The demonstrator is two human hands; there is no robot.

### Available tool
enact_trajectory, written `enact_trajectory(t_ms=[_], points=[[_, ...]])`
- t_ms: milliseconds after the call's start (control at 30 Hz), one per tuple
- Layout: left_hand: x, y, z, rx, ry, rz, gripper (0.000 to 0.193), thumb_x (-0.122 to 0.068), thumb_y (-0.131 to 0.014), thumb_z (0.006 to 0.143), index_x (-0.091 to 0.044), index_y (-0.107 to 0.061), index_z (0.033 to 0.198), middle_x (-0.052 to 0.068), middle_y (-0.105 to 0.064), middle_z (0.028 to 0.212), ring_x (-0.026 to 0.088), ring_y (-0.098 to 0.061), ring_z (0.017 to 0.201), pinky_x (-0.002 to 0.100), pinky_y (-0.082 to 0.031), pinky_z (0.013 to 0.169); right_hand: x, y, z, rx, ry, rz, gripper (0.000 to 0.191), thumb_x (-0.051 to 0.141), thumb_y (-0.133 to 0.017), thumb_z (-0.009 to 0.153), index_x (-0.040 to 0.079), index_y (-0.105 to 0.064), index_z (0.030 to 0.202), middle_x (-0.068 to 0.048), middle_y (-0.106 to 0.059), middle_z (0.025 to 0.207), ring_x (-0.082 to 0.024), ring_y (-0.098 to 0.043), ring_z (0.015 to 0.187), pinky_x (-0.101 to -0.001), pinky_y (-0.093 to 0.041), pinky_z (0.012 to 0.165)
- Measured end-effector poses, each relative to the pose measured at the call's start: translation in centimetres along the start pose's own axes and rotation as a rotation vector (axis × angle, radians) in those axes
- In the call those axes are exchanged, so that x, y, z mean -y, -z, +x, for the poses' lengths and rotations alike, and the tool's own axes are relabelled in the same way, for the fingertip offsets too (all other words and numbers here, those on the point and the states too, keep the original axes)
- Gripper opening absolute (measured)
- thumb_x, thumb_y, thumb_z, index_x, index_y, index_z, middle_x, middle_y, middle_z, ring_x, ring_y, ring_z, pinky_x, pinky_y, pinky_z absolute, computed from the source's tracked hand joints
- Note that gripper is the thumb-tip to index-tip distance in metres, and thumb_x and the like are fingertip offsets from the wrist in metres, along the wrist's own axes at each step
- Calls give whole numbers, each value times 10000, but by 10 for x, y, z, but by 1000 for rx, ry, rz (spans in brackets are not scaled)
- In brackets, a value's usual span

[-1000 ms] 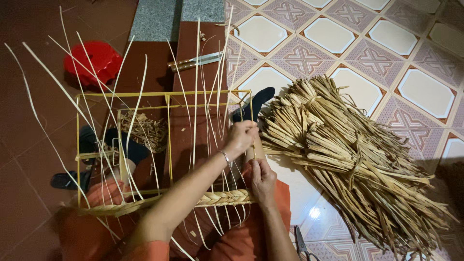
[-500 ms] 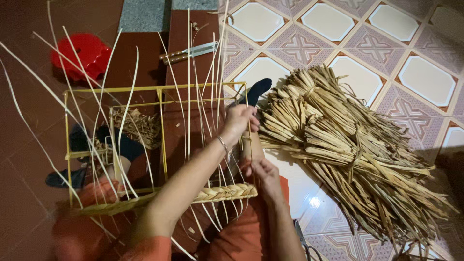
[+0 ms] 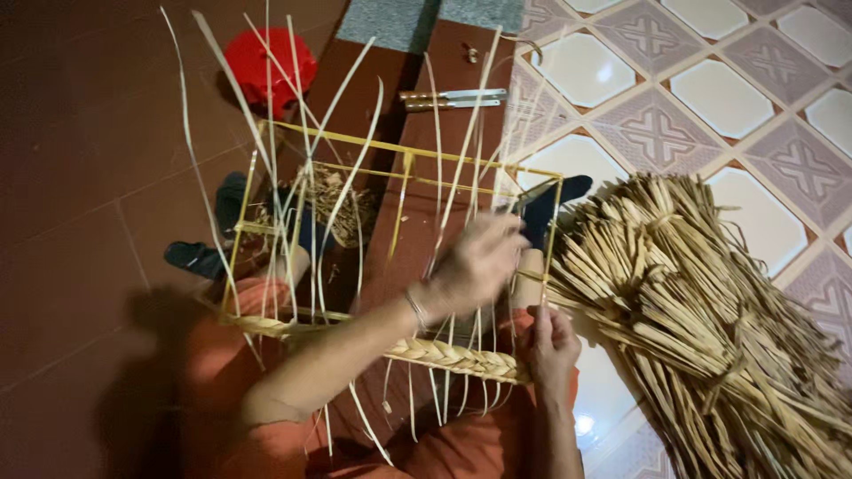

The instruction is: The person sits on the floor and weaves dried palm leaves into a rectangular basket frame. They interlace the leaves through vertical supports, tighten the weave, and trim excess material with scissors.

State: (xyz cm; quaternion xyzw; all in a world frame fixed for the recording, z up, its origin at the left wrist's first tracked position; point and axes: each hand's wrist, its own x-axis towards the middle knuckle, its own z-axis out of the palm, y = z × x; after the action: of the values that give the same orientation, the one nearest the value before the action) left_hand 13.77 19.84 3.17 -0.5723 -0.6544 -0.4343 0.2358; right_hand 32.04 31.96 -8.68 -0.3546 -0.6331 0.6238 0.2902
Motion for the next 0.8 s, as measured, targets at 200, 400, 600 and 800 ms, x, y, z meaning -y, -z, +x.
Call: enact_trajectory(t_ms=[200,400,600,800], points=[[133,48,-22,-192,389,313,147,-50,-655,983,78,-701,1036,162,-688,985,251,-625,918,369,-554,806,36,-14,-19,-38,58,-70,235,206,-595,1025,3,-707,1061,-4,-594,639,-64,-512,503,-234,-400,441],[171,33,-32,95,646,419,216,-73,-658,997,48,-710,826,159,-669,677,233,-619,576,327,-502,442,65,-23,-33,-49,-17,-166,251,206,-573,1053,-16,-690,1050,-9,-562,632,-63,-500,503,-246,-409,448],[184,20,-5,174,982,357,182,7,-601,952,10,-676,787,153,-649,684,206,-666,576,277,-544,420,60,-25,-29,-81,48,-241,246,190,-581,1043,-25,-696,1077,-17,-577,647,-71,-498,507,-261,-407,454],[182,39,-16,-186,1401,-876,192,-104,-565,992,-2,-618,839,14,-584,648,94,-564,516,225,-496,427,56,-21,-29,-58,94,-256,255,194,-583,1062,-29,-703,1087,10,-575,676,-39,-473,559,-241,-386,492]])
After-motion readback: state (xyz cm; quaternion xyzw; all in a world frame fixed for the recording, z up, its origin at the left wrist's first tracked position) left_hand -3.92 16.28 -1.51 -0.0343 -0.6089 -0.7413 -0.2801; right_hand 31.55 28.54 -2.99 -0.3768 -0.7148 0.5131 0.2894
